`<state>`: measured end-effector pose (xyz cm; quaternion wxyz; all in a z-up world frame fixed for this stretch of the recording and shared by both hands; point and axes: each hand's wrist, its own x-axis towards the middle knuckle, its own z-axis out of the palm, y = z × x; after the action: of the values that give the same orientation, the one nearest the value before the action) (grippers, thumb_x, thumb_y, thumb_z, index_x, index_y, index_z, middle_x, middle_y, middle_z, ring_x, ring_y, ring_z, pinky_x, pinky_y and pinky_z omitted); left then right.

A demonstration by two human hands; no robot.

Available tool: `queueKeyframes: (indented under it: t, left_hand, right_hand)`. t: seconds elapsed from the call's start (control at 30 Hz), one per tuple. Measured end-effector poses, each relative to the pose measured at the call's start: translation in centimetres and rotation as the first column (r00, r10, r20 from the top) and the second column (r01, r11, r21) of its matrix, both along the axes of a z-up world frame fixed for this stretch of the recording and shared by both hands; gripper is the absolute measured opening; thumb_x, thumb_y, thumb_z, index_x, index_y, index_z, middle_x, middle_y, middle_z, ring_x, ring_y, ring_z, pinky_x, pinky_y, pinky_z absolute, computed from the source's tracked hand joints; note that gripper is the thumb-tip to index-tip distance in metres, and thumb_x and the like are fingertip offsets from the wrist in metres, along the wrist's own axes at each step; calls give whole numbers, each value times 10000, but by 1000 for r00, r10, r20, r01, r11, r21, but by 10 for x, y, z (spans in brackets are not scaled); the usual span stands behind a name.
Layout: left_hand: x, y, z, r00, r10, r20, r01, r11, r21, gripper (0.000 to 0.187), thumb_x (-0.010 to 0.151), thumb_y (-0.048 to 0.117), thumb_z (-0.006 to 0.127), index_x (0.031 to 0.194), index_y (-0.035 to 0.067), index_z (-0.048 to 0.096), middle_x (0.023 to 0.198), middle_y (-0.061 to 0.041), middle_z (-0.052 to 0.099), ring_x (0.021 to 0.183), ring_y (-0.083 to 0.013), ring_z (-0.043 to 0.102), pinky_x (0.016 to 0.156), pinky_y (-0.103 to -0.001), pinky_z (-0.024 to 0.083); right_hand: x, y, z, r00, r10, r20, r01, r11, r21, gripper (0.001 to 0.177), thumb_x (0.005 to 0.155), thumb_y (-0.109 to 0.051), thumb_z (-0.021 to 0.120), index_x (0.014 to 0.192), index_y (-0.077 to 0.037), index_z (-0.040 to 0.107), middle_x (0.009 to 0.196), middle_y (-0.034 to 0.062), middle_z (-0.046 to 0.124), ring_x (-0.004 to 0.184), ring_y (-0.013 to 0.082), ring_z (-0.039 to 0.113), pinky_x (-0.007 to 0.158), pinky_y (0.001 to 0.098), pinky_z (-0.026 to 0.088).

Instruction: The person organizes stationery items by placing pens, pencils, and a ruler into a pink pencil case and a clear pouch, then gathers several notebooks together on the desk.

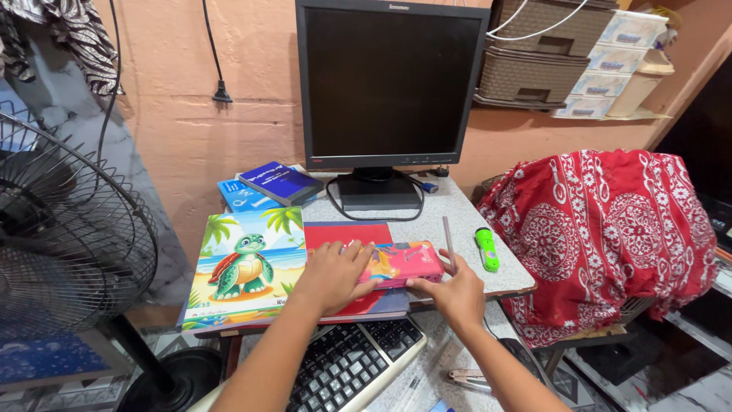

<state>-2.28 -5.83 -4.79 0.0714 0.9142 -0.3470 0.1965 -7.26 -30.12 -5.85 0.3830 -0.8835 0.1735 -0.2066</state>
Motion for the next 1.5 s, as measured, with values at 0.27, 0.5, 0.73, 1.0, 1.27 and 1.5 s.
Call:
queueKeyframes:
  t: [0.27,0.5,0.73,1.0,1.27,1.5]
  left_hand:
    - [6,-3,-6,1000,-16,13,16,999,42,683,980,558,513,1399,20,539,1285,-215,623,1103,-422,629,1004,-512,473]
    - [7,-9,30,981,18,-192,-19,1000,-4,607,1017,555,423,1247,30,621,1096,-224,699,943,-426,686,845,-537,542]
    - [29,-2,84,928,37,-369,-58,997,-45,518,993,563,449,1033,169,783,961,-183,739,930,-422,687,846,-528,543]
    - [44,4,82,940,-1,-341,-38,993,-108,457,978,539,510,1015,188,800,962,-148,753,924,-401,696,826,-512,553]
    - [49,4,84,952,2,-308,-27,997,-76,457,988,557,515,1015,200,800,922,-154,748,879,-405,701,798,-511,559]
    - [37,9,84,936,-33,-350,-29,985,-169,428,963,552,505,976,238,797,852,-79,780,861,-347,724,778,-494,560]
  right_hand:
    - [-1,8,5,996,-87,-9,87,996,37,865,479,-419,984,1257,-151,716,1122,102,785,980,233,782,850,371,592]
    - [4,5,5,994,-99,-43,97,995,-34,811,488,-428,1002,1204,-145,746,1118,89,777,975,229,756,839,381,573]
    - [8,-10,-2,1000,-7,-21,7,1000,-15,782,496,-446,973,1165,-107,752,1116,72,799,971,206,787,857,350,586]
    - [-6,-50,26,949,306,76,-224,824,-520,381,996,-440,517,1208,-167,679,955,128,766,804,324,744,692,449,537]
    - [20,21,73,678,680,-277,-559,233,-796,415,978,-428,538,1313,-198,622,1031,83,644,895,290,650,753,433,507]
    - [31,47,51,660,750,-38,-252,174,-952,366,963,-344,570,1260,-134,613,1212,104,606,1137,282,575,987,460,418]
